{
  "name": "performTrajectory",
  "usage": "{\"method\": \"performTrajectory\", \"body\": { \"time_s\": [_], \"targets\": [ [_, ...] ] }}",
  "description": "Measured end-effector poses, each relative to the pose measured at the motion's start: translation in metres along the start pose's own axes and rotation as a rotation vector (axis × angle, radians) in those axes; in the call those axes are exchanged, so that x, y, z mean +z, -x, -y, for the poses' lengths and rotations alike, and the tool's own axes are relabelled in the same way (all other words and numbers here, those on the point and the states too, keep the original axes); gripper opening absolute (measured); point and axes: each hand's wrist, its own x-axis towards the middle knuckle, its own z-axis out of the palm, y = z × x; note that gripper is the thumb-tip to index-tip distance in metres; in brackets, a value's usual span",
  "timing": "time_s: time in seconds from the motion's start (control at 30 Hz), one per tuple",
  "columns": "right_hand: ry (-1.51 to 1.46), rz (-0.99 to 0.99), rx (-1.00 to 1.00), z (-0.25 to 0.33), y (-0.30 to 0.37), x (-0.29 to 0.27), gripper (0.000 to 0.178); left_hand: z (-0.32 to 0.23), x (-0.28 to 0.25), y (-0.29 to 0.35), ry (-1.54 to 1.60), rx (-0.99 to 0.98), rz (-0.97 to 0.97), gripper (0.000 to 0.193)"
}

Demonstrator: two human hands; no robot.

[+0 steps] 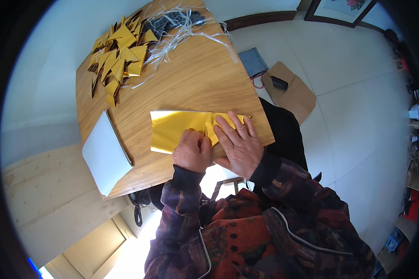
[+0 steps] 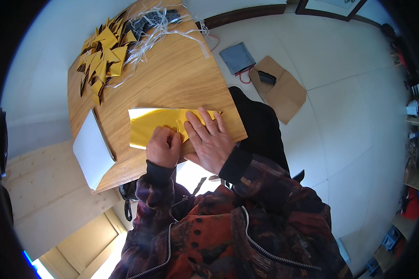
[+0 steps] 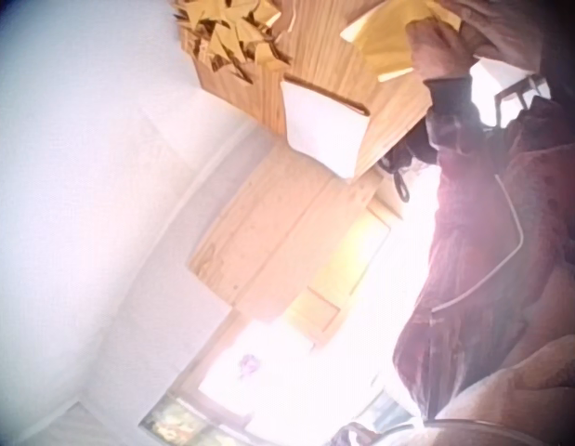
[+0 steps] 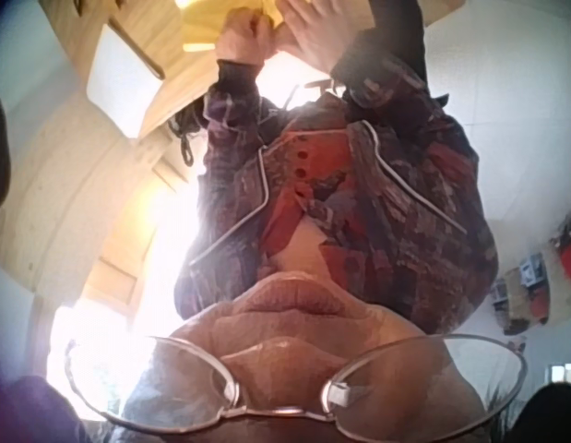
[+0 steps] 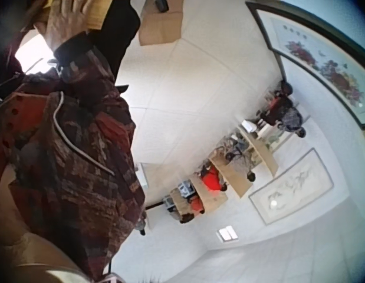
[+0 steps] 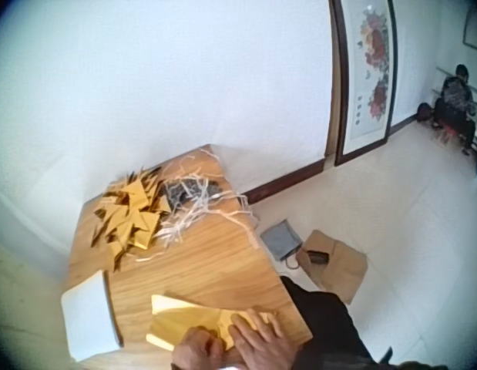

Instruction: The person folds a rectangular sheet of gold-colored paper by hand on a wooden table, creating a triangular origami shape. They repeat the folding sequence with a second sheet, pressing creases and tucking flaps to form a compact folded piece.

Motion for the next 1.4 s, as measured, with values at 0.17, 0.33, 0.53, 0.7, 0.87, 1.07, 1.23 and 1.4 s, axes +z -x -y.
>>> {"method": "performTrajectory", "body": {
  "time_s": [0.17, 0.33, 0.53, 0.7, 0.87, 1.07, 1.23, 1.4],
  "targets": [
    [0.091, -0.003, -0.034, -0.001, 0.001, 0.003, 0.078, 0.004, 0.002, 0.001, -0.016, 0.029, -0.013, 0.014],
    [0.106, -0.01, -0.032, 0.0, 0.001, 0.005, 0.076, 0.008, 0.006, 0.004, -0.004, 0.05, -0.048, 0.014],
    [0.112, -0.001, -0.036, -0.002, 0.0, 0.005, 0.074, 0.012, 0.01, 0.002, -0.008, 0.07, -0.097, 0.015],
    [0.131, 0.035, -0.02, -0.002, -0.001, 0.004, 0.075, 0.013, 0.012, 0.003, -0.004, 0.046, -0.102, 0.015],
    [0.161, 0.068, 0.013, -0.001, -0.003, 0.002, 0.077, 0.014, 0.013, 0.003, -0.044, 0.049, -0.077, 0.015],
    [0.188, 0.12, 0.041, -0.002, -0.005, 0.001, 0.078, 0.009, 0.012, 0.004, -0.074, 0.003, -0.047, 0.013],
    [0.231, 0.144, 0.011, -0.001, -0.004, 0.0, 0.068, 0.009, 0.005, 0.012, 0.095, 0.007, -0.097, 0.01],
    [0.231, 0.14, -0.003, 0.0, -0.003, -0.002, 0.066, 0.018, 0.006, 0.037, -0.155, 0.283, -0.156, 0.034]
  ]
}}
